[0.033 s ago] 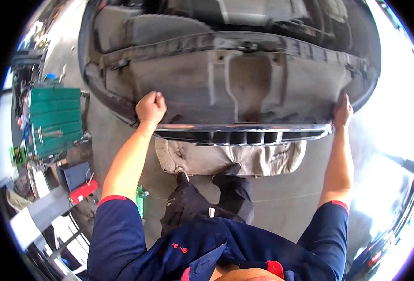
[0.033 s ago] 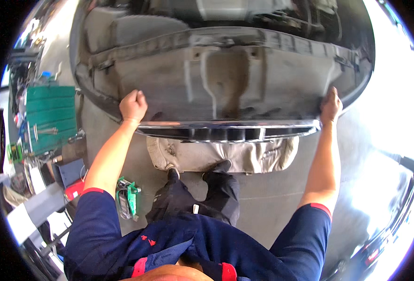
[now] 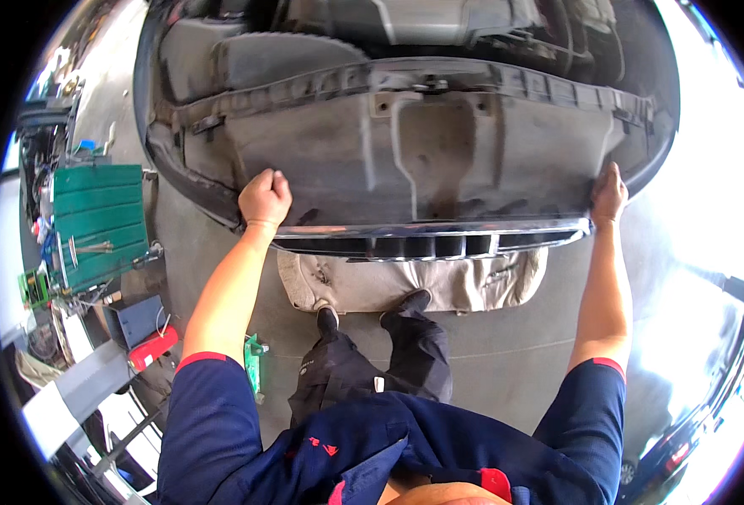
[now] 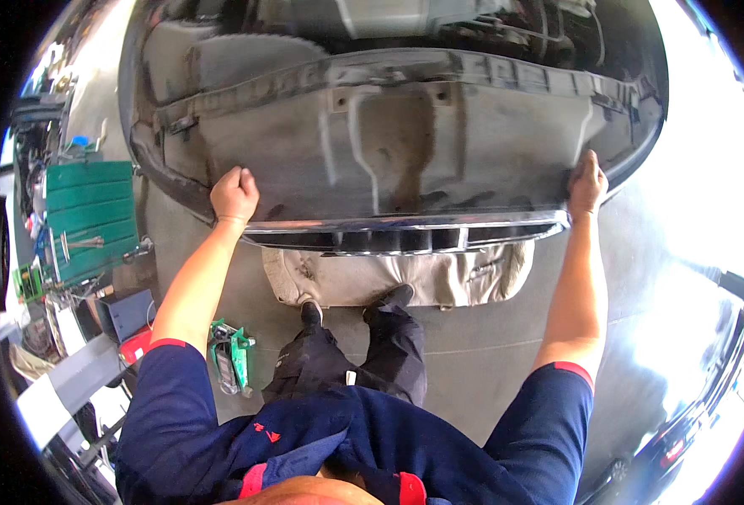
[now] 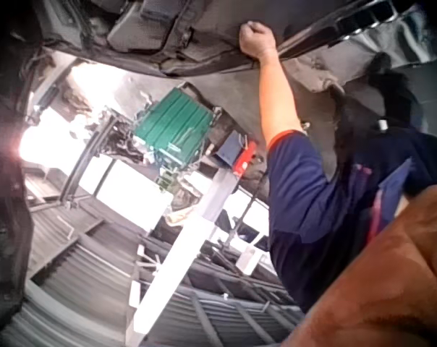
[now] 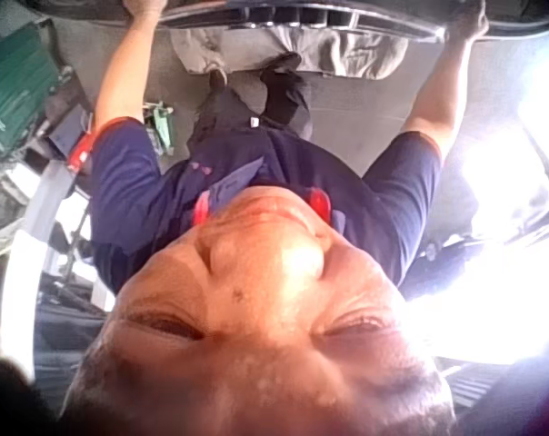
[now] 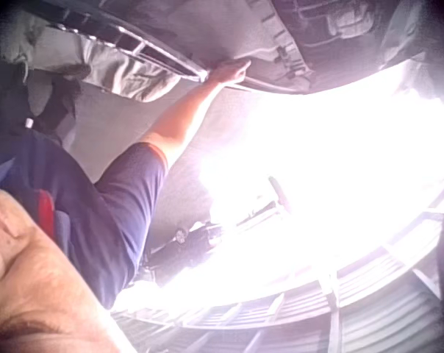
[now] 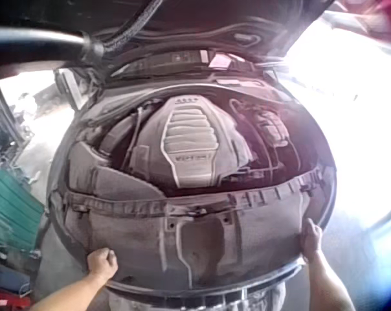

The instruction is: The person unscrews fasteners on a car's front bumper using a hand tool. Then, the person aligns and attaches the front grille and upper engine bay cover onto the vehicle by hand.

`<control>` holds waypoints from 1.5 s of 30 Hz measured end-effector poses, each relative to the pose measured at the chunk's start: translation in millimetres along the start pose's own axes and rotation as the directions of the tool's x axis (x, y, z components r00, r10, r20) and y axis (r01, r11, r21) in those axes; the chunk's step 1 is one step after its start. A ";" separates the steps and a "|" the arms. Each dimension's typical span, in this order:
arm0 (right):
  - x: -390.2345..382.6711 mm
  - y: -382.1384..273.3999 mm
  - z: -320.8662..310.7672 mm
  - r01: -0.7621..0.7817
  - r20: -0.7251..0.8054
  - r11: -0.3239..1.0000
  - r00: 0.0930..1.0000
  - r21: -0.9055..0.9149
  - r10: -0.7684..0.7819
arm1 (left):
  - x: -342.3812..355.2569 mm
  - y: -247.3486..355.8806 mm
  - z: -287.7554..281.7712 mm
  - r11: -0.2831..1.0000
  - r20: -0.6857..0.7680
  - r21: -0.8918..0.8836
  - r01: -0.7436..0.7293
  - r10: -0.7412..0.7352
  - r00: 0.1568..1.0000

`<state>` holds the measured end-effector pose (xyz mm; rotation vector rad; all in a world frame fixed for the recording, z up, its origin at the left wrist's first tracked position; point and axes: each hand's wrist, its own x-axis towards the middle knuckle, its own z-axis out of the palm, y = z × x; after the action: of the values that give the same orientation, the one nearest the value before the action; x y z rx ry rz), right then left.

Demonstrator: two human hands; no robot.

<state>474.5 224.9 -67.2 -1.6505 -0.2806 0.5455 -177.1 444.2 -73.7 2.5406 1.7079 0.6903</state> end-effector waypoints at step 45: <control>-24.5 -37.2 33.0 0.014 0.038 0.948 0.999 -0.318 -0.002 | 119.6 192.0 49.2 0.139 0.027 -0.926 -0.352 0.952 0.305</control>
<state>441.8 247.4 -28.6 -1.9517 -0.4202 0.5464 46.7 483.0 -29.3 2.1942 -0.3029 0.2918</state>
